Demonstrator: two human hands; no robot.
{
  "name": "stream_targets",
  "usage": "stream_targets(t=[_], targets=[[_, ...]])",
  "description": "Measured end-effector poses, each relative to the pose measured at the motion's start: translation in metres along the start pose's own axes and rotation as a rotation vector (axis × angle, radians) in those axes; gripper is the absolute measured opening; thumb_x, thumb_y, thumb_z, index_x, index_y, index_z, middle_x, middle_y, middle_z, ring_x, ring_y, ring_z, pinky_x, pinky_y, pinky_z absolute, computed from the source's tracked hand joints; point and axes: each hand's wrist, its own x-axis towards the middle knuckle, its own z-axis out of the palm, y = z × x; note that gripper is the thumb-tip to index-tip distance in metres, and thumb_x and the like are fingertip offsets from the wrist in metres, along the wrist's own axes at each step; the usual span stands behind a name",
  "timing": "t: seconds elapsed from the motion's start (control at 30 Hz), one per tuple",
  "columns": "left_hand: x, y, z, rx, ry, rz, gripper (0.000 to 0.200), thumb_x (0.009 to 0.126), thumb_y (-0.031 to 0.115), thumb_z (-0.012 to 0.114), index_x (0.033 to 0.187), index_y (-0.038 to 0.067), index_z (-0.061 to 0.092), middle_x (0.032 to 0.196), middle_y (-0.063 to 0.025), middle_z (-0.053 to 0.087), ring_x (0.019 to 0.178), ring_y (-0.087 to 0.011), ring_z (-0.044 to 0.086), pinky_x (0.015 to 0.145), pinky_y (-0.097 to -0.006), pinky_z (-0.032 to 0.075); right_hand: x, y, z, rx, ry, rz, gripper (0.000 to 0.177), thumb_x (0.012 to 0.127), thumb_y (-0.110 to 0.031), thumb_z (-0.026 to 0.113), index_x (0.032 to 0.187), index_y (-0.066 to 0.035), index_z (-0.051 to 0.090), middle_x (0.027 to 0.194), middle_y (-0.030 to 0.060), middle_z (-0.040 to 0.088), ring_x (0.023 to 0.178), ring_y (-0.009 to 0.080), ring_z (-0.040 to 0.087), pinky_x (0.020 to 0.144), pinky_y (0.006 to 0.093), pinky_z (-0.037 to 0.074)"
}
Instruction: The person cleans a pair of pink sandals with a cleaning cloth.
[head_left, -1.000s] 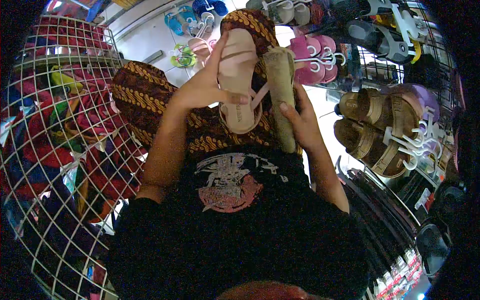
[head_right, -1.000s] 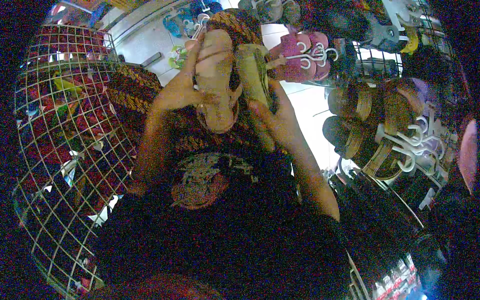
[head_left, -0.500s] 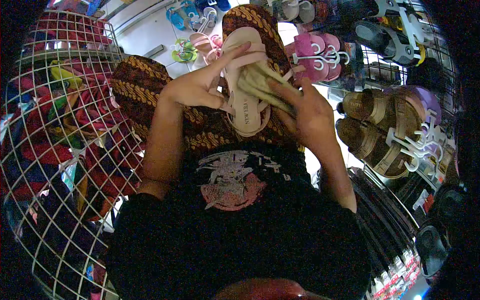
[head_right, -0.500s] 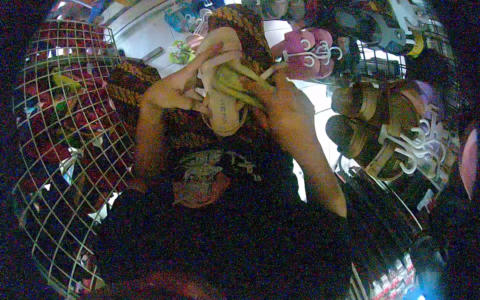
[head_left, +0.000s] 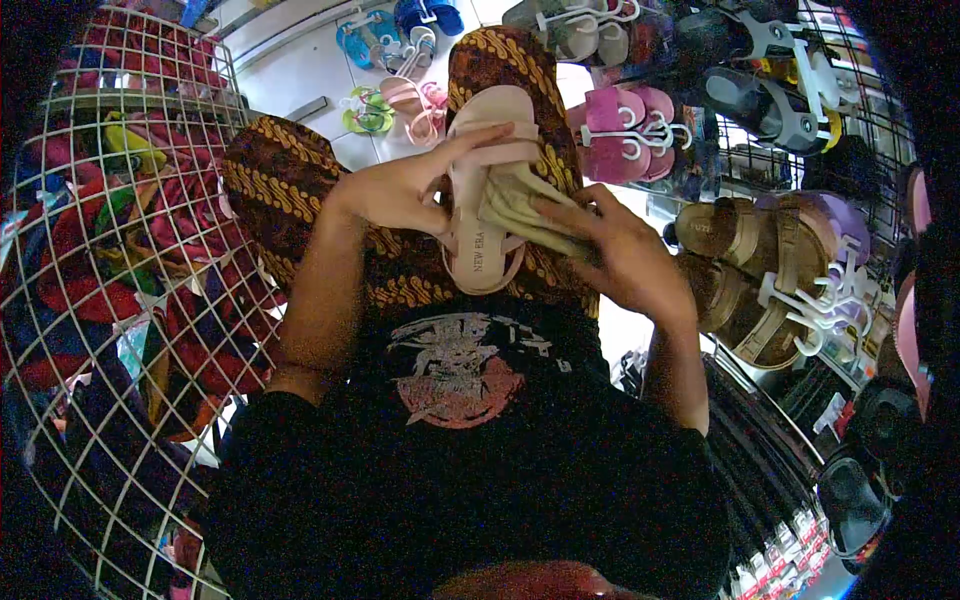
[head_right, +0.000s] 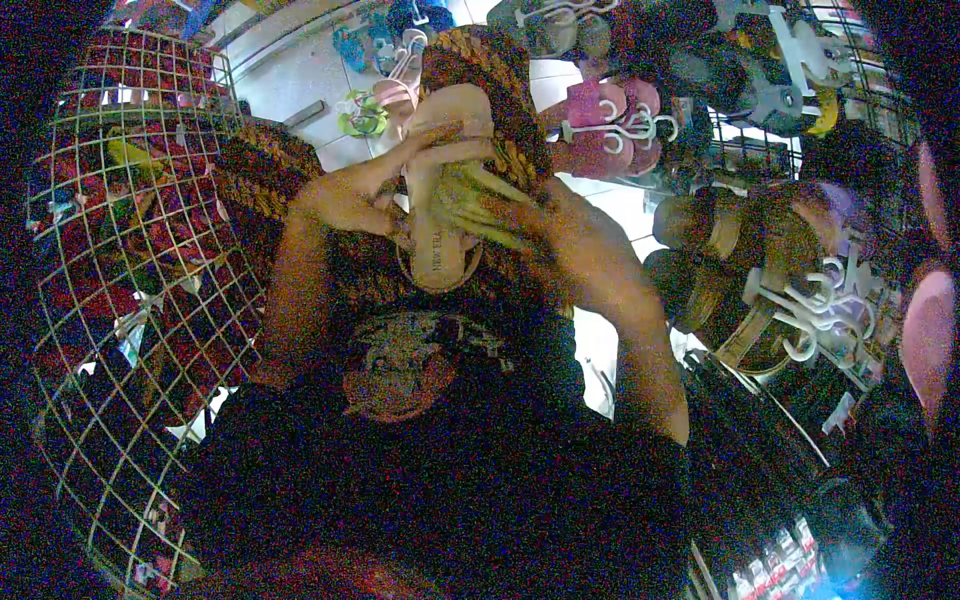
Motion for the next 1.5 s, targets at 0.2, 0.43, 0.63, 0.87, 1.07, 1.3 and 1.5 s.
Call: stream_targets(t=[0.2, 0.43, 0.63, 0.87, 1.07, 1.3, 1.5], targets=[[0.001, 0.011, 0.001, 0.021, -0.051, -0.043, 0.109, 0.062, -0.006, 0.068, 0.152, 0.006, 0.008, 0.158, -0.0134, 0.015, 0.142, -0.0209, 0.020, 0.106, -0.0308, 0.034, 0.003, -0.003, 0.002, -0.017, -0.031, -0.014, 0.070, 0.067, -0.010, 0.077, 0.132, -0.027, 0.054, 0.122, 0.0177, 0.054, 0.108, 0.0380, 0.056, 0.095, 0.0435, 0.047], [0.001, -0.001, -0.003, 0.051, -0.096, -0.036, 0.112, 0.063, -0.009, 0.067, 0.153, 0.011, 0.003, 0.159, -0.0097, 0.010, 0.135, -0.0169, 0.031, 0.073, -0.0245, 0.053, 0.001, -0.019, 0.001, -0.103, -0.050, 0.114, 0.072, 0.062, -0.012, 0.080, 0.127, -0.030, 0.057, 0.118, 0.0123, 0.057, 0.108, 0.0345, 0.057, 0.092, 0.0443, 0.047], [0.004, -0.002, -0.003, 0.151, -0.098, 0.068, 0.112, 0.063, -0.008, 0.068, 0.153, 0.011, 0.004, 0.160, -0.0089, 0.009, 0.135, -0.0178, 0.032, 0.071, -0.0251, 0.054, 0.000, -0.010, 0.010, -0.068, -0.044, 0.043, 0.070, 0.062, -0.014, 0.078, 0.127, -0.027, 0.057, 0.118, 0.0123, 0.057, 0.104, 0.0339, 0.057, 0.090, 0.0438, 0.047], [0.002, 0.000, -0.003, 0.208, -0.085, 0.078, 0.110, 0.064, -0.006, 0.069, 0.153, 0.009, 0.005, 0.159, -0.0095, 0.011, 0.136, -0.0190, 0.031, 0.071, -0.0250, 0.054, -0.009, -0.010, 0.022, 0.040, -0.115, -0.029, 0.072, 0.062, -0.010, 0.077, 0.129, -0.026, 0.056, 0.113, 0.0125, 0.056, 0.103, 0.0333, 0.058, 0.090, 0.0418, 0.048], [0.001, 0.002, -0.002, 0.095, -0.102, -0.018, 0.108, 0.065, -0.002, 0.069, 0.152, 0.009, 0.006, 0.159, -0.0104, 0.013, 0.140, -0.0202, 0.025, 0.075, -0.0274, 0.054, -0.008, -0.008, 0.021, 0.076, -0.133, -0.204, 0.072, 0.061, -0.009, 0.077, 0.128, -0.024, 0.057, 0.113, 0.0121, 0.056, 0.102, 0.0337, 0.058, 0.087, 0.0429, 0.049], [0.004, 0.003, -0.002, 0.162, -0.100, 0.058, 0.110, 0.064, 0.002, 0.072, 0.151, 0.002, 0.006, 0.158, -0.0150, 0.014, 0.144, -0.0233, 0.014, 0.112, -0.0356, 0.024, -0.008, -0.002, 0.019, 0.055, -0.111, -0.120, 0.063, 0.063, -0.011, 0.075, 0.123, -0.020, 0.060, 0.109, 0.0110, 0.058, 0.104, 0.0322, 0.059, 0.088, 0.0409, 0.050], [0.003, -0.001, 0.000, 0.194, -0.035, 0.132, 0.111, 0.065, 0.006, 0.077, 0.151, 0.003, 0.006, 0.156, -0.0143, 0.018, 0.144, -0.0251, 0.016, 0.115, -0.0376, 0.018, 0.003, 0.003, -0.004, -0.086, 0.036, 0.027, 0.062, 0.064, -0.012, 0.072, 0.124, -0.019, 0.059, 0.108, 0.0119, 0.058, 0.101, 0.0331, 0.058, 0.088, 0.0416, 0.048]])
